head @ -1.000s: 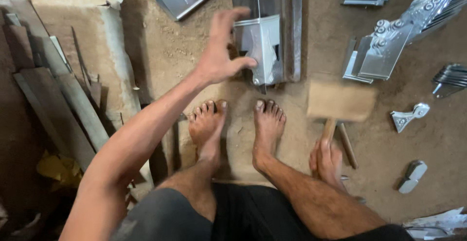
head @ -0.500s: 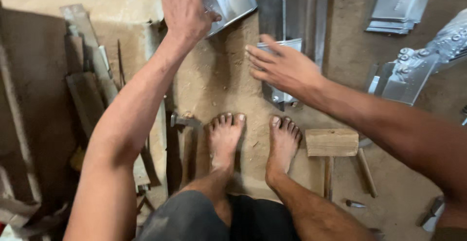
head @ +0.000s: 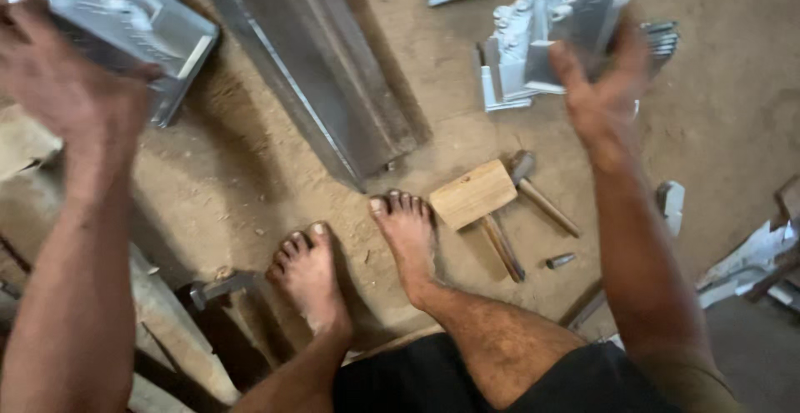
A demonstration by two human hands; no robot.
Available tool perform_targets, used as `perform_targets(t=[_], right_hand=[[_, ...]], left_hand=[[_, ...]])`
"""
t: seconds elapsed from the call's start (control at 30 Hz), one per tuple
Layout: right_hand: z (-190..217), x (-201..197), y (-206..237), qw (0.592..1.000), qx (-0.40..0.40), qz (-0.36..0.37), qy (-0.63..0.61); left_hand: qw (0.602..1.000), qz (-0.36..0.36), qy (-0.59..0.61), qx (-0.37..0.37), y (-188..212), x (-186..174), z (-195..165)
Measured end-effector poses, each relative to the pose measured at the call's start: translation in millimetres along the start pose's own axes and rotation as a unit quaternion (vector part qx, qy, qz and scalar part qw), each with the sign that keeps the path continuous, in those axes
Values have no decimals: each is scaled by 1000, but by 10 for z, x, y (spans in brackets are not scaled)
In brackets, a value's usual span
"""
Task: The person sits on the ground and shapes ornamental aluminum castings, holding each piece against a steel bar and hammering it with a wooden mallet to bend and form it, then sets the shaped piece aside and picks up the next casting.
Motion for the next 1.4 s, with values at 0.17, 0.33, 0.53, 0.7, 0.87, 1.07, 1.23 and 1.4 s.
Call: perform_targets(t=[0.17,0.33,0.53,0.7,0.87,1.07,1.23,1.4], right_hand=[[-916,839,77,982,69,99,147],[-810,723,247,998,50,-29,-38],[293,349,513,992,-114,-50,36],[1276,1429,853,713,70,356,-599],[1447,1939,900,753,140,399,-504],[1466,1898,953,730,157,412,-521],[1515,1904,935,770,171,393,-473],[1548,1932,944,772,163,384,-481]], left_hand=[[992,-48,64,98,-24,-115,14],[984,-18,139,107,210,-280,103],[922,99,371,43,272,-944,-644],[872,223,430,-69,348,-358,-1545],[910,-10,395,126,506,14,-1450],[677,87,677,-275,1140,404,-942],[561,163,736,-342,1476,585,-1183],[569,149,764,-265,1446,521,-1242]])
Point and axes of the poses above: each hand's wrist, its own y-axis away from the middle knuckle, its own x-axis out of the palm, z = x × y, the point moved 6 cm from there along -y, towards the middle knuckle, and after that the axes turned 14 degrees about y, right-handed, at the moved point
